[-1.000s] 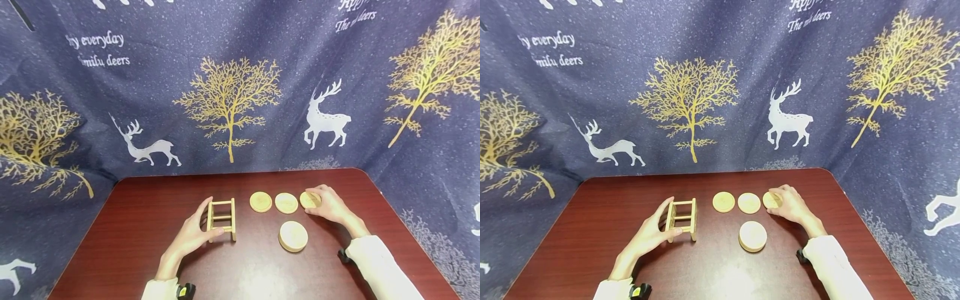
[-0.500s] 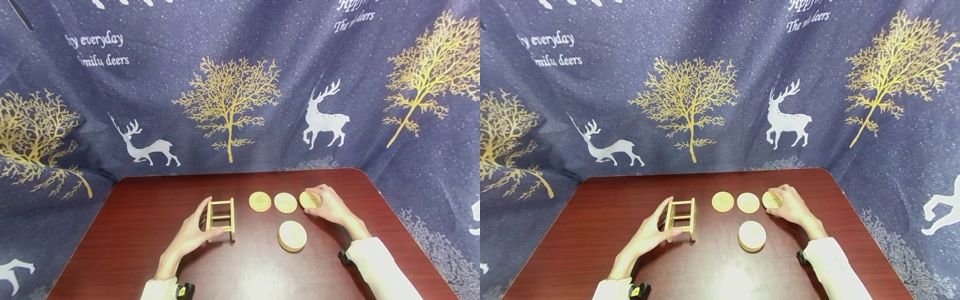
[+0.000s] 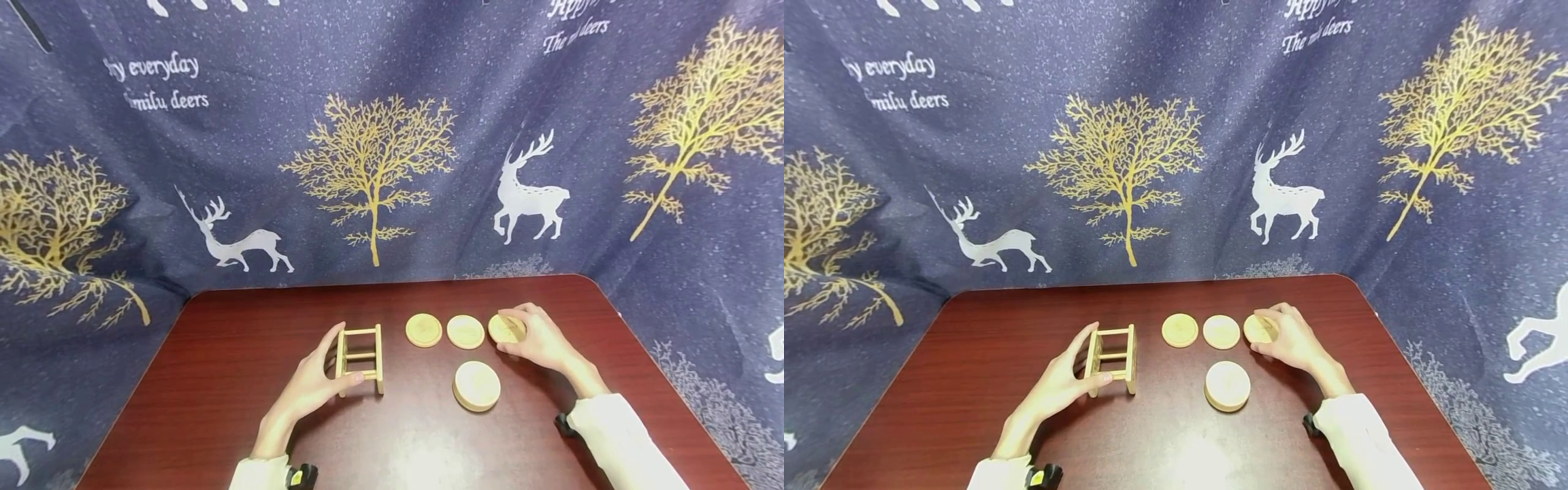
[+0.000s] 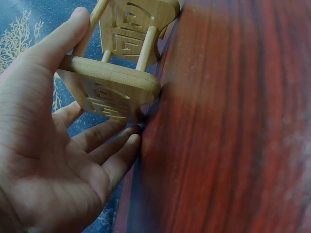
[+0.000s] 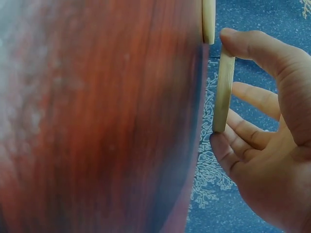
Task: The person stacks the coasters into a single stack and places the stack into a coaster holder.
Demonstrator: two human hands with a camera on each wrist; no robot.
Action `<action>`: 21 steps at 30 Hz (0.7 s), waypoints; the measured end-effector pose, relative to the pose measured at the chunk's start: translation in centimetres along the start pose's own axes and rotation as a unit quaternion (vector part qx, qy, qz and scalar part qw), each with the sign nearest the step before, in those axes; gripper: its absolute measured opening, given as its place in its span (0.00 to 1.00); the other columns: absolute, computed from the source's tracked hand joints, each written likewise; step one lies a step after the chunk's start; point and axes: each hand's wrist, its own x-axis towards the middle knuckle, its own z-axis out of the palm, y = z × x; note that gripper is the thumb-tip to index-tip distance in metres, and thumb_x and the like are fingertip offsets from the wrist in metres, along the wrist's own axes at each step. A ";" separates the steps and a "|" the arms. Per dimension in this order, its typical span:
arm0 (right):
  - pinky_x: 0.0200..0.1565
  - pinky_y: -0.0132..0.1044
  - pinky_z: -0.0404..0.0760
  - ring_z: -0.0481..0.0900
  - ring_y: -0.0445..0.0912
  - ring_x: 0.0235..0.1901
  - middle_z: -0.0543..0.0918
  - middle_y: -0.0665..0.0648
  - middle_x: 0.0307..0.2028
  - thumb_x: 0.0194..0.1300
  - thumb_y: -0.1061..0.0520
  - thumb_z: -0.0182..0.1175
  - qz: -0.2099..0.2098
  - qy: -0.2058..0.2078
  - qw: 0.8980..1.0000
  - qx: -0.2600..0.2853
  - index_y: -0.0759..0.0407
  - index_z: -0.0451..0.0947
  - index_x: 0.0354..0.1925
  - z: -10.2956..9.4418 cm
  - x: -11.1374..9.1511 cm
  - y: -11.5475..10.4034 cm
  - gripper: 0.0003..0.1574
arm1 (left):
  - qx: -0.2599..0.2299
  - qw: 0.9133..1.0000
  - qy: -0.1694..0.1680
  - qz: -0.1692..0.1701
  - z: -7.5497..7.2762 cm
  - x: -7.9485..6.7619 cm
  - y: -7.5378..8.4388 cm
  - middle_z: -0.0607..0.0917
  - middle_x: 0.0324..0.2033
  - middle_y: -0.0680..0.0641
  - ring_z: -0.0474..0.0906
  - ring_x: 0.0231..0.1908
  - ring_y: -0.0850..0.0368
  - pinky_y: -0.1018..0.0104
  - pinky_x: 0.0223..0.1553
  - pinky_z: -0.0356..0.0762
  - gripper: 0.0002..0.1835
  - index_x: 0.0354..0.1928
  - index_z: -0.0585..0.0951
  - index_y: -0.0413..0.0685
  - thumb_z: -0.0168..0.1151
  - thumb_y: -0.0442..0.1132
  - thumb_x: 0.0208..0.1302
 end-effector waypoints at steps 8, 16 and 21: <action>0.58 0.62 0.79 0.82 0.62 0.53 0.85 0.64 0.51 0.53 0.51 0.89 -0.001 0.002 1.000 0.009 0.66 0.87 0.64 -0.2 -0.1 -0.5 0.44 | -0.003 1.000 0.000 -0.001 0.0 -0.1 0.1 0.79 0.74 0.37 0.81 0.70 0.43 0.64 0.46 0.85 0.61 0.90 0.58 0.61 0.87 0.51 0.61; 0.58 0.63 0.79 0.82 0.62 0.53 0.85 0.64 0.50 0.52 0.51 0.89 -0.002 0.007 1.000 0.011 0.65 0.87 0.64 -0.2 -0.4 -0.7 0.43 | 0.001 1.000 0.001 0.001 0.0 -0.1 0.1 0.80 0.74 0.37 0.81 0.70 0.44 0.64 0.47 0.86 0.61 0.90 0.58 0.61 0.87 0.51 0.61; 0.58 0.64 0.78 0.82 0.63 0.54 0.85 0.64 0.51 0.52 0.52 0.89 -0.002 0.008 1.000 0.013 0.65 0.87 0.64 -0.3 -0.6 -1.0 0.44 | 0.002 1.000 0.002 0.003 0.0 0.0 0.0 0.79 0.75 0.38 0.81 0.70 0.44 0.64 0.52 0.84 0.61 0.90 0.58 0.60 0.87 0.51 0.61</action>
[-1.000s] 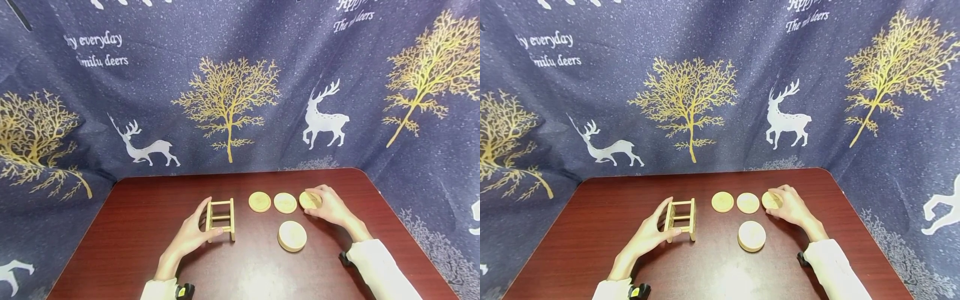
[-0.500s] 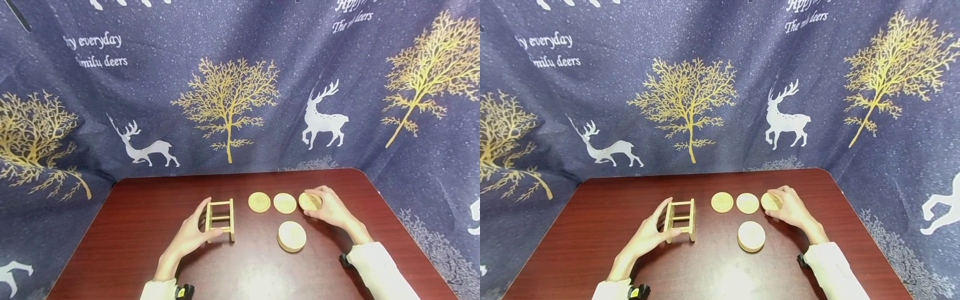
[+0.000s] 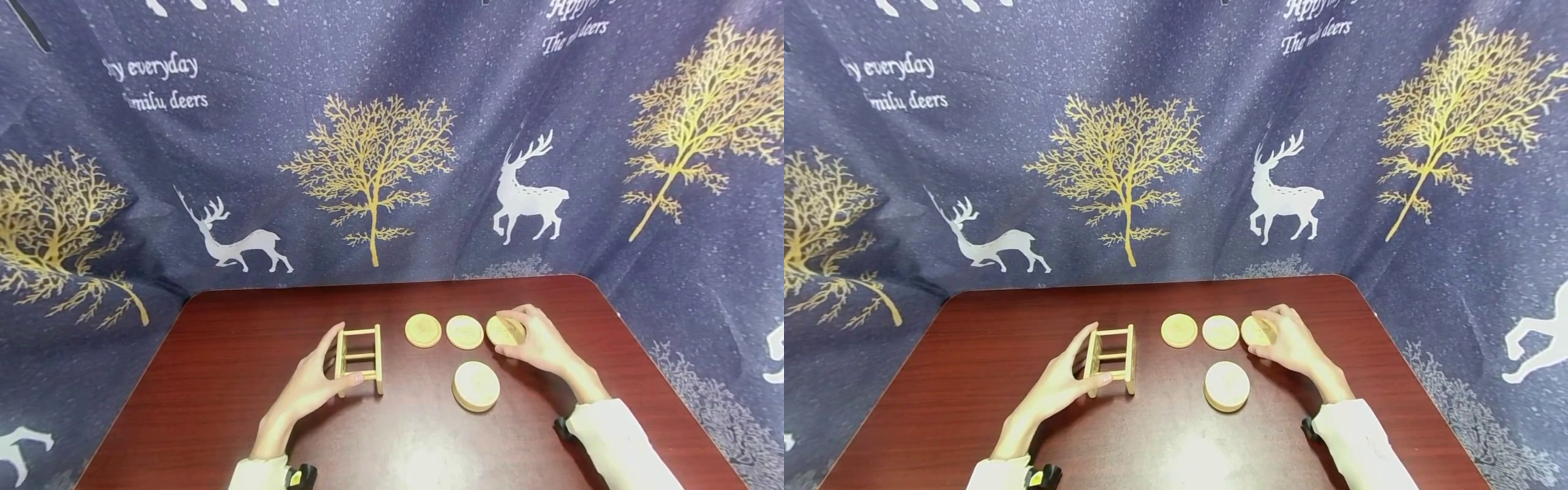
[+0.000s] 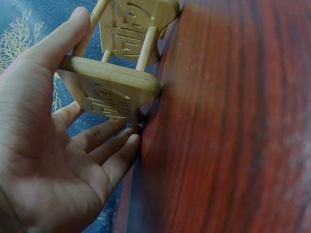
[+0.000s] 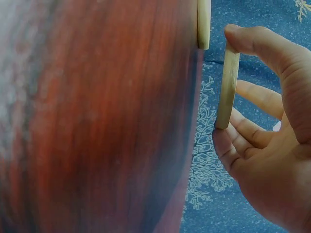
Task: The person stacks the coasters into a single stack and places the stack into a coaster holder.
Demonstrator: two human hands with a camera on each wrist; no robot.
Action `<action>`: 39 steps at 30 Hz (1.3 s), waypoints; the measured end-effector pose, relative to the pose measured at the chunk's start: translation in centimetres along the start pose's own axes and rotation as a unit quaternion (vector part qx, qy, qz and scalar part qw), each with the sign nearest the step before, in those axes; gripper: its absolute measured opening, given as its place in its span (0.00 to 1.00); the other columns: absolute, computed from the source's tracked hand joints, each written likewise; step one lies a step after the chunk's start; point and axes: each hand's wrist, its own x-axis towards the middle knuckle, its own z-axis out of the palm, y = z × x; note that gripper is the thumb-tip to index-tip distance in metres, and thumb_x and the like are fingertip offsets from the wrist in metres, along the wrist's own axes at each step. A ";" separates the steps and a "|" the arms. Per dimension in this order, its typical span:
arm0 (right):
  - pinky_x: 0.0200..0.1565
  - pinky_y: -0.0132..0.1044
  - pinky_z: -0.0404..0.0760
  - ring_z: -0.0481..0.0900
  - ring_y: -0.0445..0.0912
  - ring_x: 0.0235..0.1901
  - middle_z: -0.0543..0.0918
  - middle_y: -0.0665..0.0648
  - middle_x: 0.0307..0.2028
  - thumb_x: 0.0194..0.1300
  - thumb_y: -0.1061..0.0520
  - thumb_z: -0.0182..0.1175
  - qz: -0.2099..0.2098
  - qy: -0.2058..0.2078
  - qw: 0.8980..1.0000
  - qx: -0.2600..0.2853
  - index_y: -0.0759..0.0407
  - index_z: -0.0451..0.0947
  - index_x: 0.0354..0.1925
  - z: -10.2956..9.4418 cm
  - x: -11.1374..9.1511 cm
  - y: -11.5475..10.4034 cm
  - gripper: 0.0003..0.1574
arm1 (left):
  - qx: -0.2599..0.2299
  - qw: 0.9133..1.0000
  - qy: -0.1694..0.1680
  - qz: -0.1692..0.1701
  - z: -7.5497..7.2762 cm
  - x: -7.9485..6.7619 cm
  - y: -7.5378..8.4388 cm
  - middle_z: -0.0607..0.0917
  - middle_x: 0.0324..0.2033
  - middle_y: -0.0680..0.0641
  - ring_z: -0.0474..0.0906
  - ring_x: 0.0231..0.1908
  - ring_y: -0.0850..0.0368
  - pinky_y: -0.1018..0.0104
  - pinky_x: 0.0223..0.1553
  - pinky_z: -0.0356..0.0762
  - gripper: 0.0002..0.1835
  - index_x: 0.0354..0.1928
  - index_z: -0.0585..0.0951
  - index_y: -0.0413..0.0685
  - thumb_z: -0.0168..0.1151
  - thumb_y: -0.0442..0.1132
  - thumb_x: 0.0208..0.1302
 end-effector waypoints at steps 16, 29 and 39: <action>0.58 0.64 0.79 0.80 0.62 0.55 0.84 0.64 0.52 0.52 0.51 0.89 -0.012 0.008 1.000 -0.006 0.64 0.87 0.65 0.1 -0.3 -0.4 0.44 | -0.016 1.000 -0.005 -0.010 0.0 0.1 -0.1 0.77 0.76 0.38 0.78 0.73 0.43 0.66 0.45 0.86 0.61 0.90 0.58 0.61 0.87 0.50 0.60; 0.57 0.60 0.79 0.80 0.59 0.54 0.83 0.62 0.52 0.50 0.53 0.89 -0.022 0.012 1.000 -0.001 0.64 0.87 0.64 -0.1 -0.8 -1.4 0.44 | -0.025 1.000 -0.005 -0.014 0.0 0.1 -0.1 0.78 0.75 0.36 0.79 0.71 0.42 0.62 0.34 0.87 0.61 0.90 0.58 0.61 0.87 0.49 0.60; 0.56 0.59 0.79 0.80 0.58 0.53 0.84 0.61 0.51 0.50 0.52 0.88 -0.033 0.016 0.999 -0.008 0.64 0.87 0.64 -0.3 -1.0 -1.8 0.44 | -0.006 1.000 -0.003 -0.014 0.0 0.1 0.0 0.77 0.77 0.38 0.78 0.73 0.43 0.62 0.48 0.87 0.61 0.90 0.58 0.63 0.87 0.52 0.60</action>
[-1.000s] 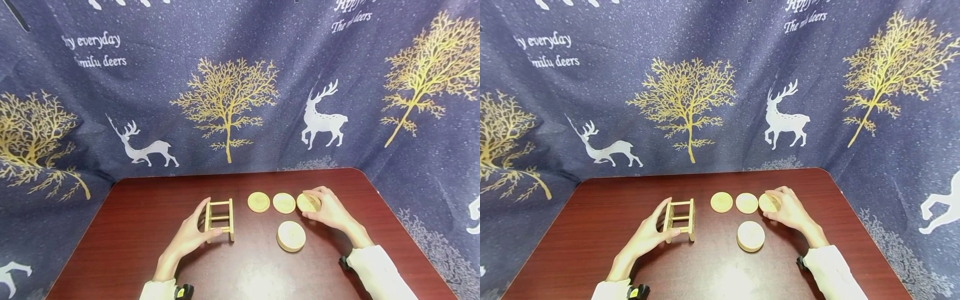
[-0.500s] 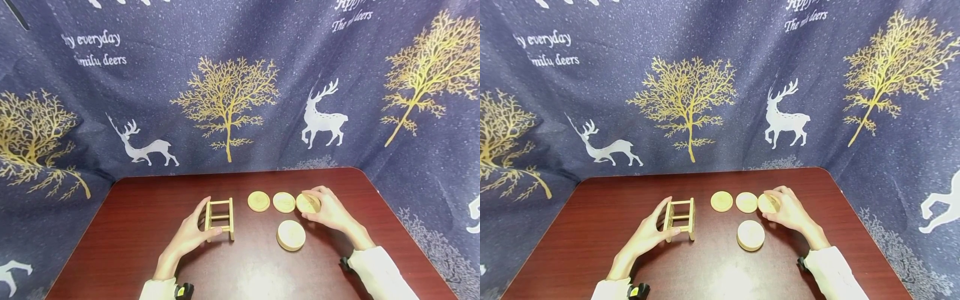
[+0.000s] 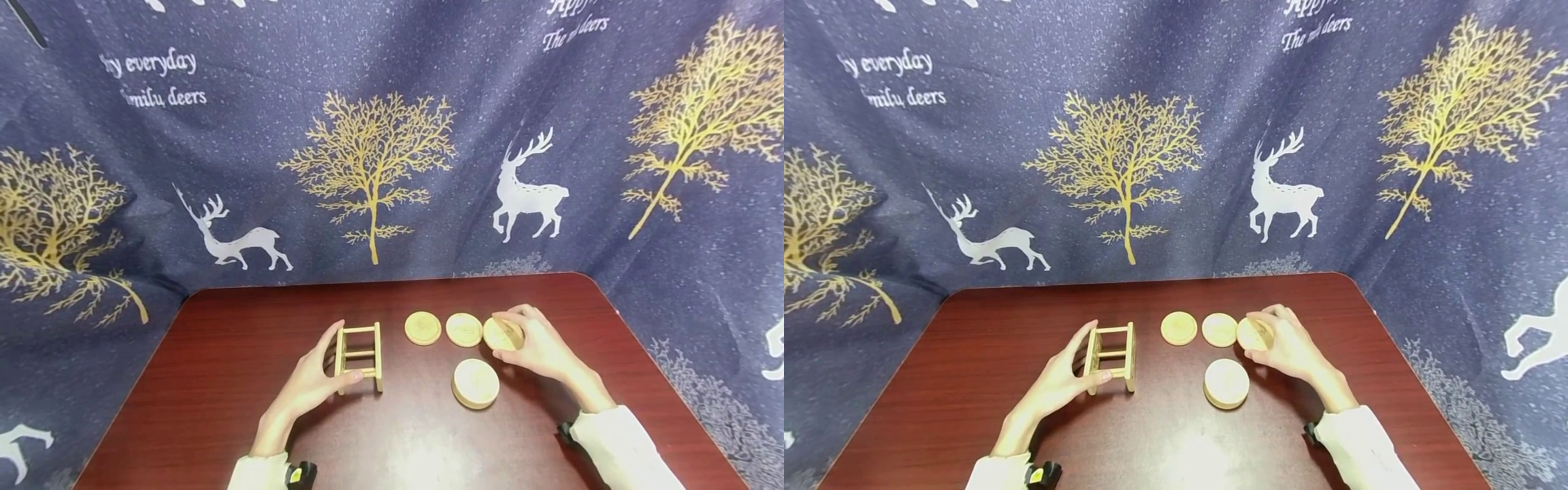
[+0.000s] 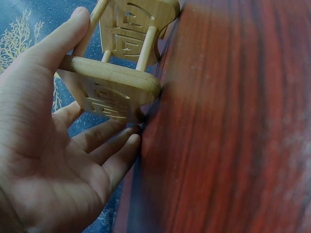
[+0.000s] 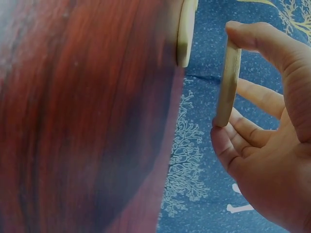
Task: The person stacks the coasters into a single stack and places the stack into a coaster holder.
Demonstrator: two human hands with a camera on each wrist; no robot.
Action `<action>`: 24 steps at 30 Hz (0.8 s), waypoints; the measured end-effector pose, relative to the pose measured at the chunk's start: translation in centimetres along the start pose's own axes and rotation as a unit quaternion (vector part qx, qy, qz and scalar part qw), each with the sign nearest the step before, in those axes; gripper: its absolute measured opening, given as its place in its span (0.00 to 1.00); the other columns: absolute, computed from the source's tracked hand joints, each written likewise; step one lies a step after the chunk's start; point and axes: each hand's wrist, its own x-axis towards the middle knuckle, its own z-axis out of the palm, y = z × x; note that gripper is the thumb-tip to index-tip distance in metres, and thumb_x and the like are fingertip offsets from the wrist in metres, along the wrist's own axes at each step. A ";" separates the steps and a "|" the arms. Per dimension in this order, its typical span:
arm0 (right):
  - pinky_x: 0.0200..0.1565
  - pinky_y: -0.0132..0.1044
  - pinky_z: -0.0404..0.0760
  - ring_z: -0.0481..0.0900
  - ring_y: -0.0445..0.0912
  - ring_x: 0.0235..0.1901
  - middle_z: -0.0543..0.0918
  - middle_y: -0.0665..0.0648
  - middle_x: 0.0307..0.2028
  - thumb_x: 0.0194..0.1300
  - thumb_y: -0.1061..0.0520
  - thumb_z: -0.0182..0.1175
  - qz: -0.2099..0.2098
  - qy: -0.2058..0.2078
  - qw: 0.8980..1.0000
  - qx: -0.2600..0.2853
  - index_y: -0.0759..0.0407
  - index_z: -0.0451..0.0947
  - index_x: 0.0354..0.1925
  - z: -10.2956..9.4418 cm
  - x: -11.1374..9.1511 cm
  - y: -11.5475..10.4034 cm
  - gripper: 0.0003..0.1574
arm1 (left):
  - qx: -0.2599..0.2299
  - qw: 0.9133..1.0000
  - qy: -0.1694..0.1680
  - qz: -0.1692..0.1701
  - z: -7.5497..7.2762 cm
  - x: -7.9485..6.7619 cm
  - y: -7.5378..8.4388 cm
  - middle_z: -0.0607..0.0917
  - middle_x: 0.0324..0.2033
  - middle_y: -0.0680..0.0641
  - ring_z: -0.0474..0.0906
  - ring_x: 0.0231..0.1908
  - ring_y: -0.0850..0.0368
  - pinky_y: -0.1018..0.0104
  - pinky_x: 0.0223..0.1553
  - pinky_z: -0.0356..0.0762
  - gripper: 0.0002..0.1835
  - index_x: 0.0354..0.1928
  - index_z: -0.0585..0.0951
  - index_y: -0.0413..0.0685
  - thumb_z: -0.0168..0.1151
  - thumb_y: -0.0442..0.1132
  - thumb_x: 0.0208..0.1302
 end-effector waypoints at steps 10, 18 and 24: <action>0.54 0.57 0.80 0.80 0.56 0.52 0.84 0.58 0.50 0.49 0.53 0.89 -0.016 0.008 1.000 -0.002 0.63 0.88 0.63 0.0 -0.4 -0.5 0.44 | -0.009 1.000 -0.001 -0.002 0.0 -0.1 0.1 0.78 0.75 0.37 0.80 0.69 0.43 0.61 0.30 0.86 0.61 0.90 0.58 0.64 0.87 0.51 0.60; 0.56 0.59 0.80 0.81 0.56 0.53 0.84 0.58 0.50 0.48 0.53 0.89 -0.019 0.007 1.000 -0.004 0.61 0.88 0.63 -0.2 -0.7 -1.1 0.44 | -0.013 1.000 -0.002 -0.006 0.0 -0.1 0.1 0.80 0.72 0.37 0.83 0.62 0.45 0.56 0.22 0.84 0.61 0.89 0.58 0.66 0.87 0.50 0.60; 0.56 0.59 0.80 0.81 0.56 0.54 0.83 0.58 0.51 0.49 0.51 0.89 -0.024 0.002 1.000 -0.004 0.61 0.88 0.63 -0.2 -0.9 -1.4 0.44 | -0.019 1.000 -0.004 -0.006 0.1 -0.1 0.1 0.81 0.72 0.37 0.84 0.60 0.45 0.55 0.21 0.84 0.61 0.90 0.57 0.65 0.87 0.49 0.61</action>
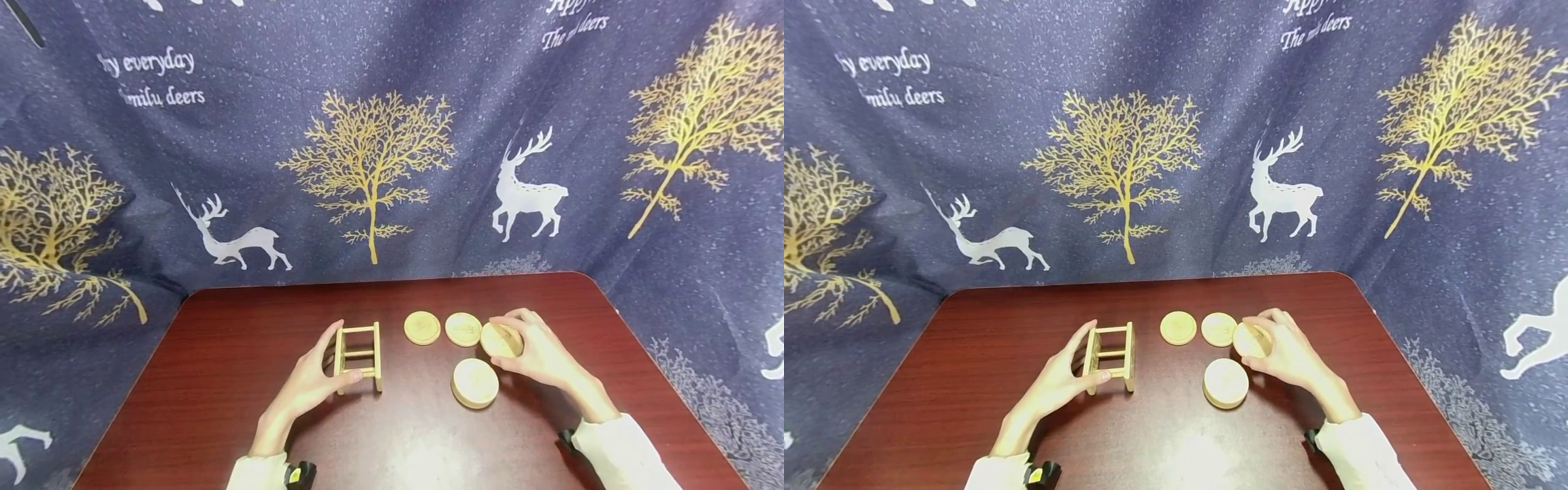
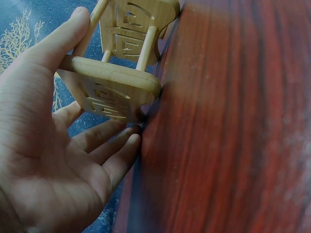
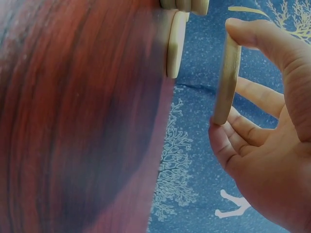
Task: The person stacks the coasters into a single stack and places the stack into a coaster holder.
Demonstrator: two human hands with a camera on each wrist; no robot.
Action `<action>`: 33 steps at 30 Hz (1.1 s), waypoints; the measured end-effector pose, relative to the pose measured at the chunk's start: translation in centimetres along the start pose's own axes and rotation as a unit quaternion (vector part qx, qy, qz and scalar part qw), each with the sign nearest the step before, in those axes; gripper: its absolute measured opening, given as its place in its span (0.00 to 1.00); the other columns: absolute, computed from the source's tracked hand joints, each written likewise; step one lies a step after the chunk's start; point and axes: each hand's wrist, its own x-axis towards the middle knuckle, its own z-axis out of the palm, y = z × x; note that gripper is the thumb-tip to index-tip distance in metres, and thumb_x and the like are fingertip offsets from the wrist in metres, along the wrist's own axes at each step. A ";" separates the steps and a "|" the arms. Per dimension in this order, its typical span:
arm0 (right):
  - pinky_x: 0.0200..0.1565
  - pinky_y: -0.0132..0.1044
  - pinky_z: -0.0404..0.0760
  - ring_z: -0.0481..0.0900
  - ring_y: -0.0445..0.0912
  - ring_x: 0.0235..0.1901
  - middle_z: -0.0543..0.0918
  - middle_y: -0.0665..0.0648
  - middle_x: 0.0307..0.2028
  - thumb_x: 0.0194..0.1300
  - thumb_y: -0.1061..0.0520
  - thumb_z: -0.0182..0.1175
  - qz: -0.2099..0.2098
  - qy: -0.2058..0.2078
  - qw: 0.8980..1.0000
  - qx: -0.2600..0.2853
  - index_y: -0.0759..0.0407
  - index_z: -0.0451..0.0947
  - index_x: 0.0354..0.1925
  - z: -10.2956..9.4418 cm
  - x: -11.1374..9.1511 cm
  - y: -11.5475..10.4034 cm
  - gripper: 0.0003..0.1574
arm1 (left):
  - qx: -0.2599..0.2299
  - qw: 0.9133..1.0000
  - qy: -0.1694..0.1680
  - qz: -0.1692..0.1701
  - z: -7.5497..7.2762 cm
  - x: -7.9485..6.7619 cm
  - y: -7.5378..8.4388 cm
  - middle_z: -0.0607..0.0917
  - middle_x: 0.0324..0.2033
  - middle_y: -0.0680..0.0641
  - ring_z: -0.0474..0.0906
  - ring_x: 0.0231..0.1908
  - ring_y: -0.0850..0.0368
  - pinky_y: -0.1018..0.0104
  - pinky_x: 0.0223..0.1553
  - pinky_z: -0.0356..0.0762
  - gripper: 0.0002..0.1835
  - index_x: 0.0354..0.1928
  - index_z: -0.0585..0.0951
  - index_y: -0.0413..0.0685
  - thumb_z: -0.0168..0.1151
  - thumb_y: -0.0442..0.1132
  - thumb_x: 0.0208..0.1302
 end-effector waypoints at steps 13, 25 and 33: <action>0.54 0.56 0.80 0.81 0.54 0.53 0.83 0.56 0.51 0.47 0.50 0.89 -0.026 0.008 1.000 -0.003 0.61 0.88 0.62 -0.1 -0.5 -0.6 0.44 | 0.002 1.000 0.001 -0.001 0.1 0.1 0.0 0.80 0.73 0.37 0.83 0.64 0.45 0.58 0.26 0.85 0.61 0.89 0.58 0.67 0.87 0.50 0.60; 0.56 0.56 0.81 0.81 0.52 0.54 0.83 0.54 0.52 0.45 0.50 0.90 -0.033 0.014 0.999 0.002 0.57 0.89 0.62 -0.2 -1.1 -1.4 0.45 | 0.006 1.000 0.000 0.001 0.0 0.1 -0.1 0.79 0.74 0.36 0.81 0.69 0.43 0.62 0.34 0.86 0.61 0.89 0.58 0.64 0.87 0.50 0.60; 0.56 0.53 0.80 0.81 0.50 0.54 0.83 0.52 0.52 0.44 0.51 0.89 -0.039 0.014 0.999 -0.002 0.56 0.89 0.61 0.1 -1.3 -1.8 0.43 | 0.010 1.000 0.002 0.000 0.0 0.1 -0.1 0.79 0.74 0.37 0.82 0.68 0.45 0.63 0.36 0.86 0.61 0.89 0.58 0.63 0.87 0.51 0.60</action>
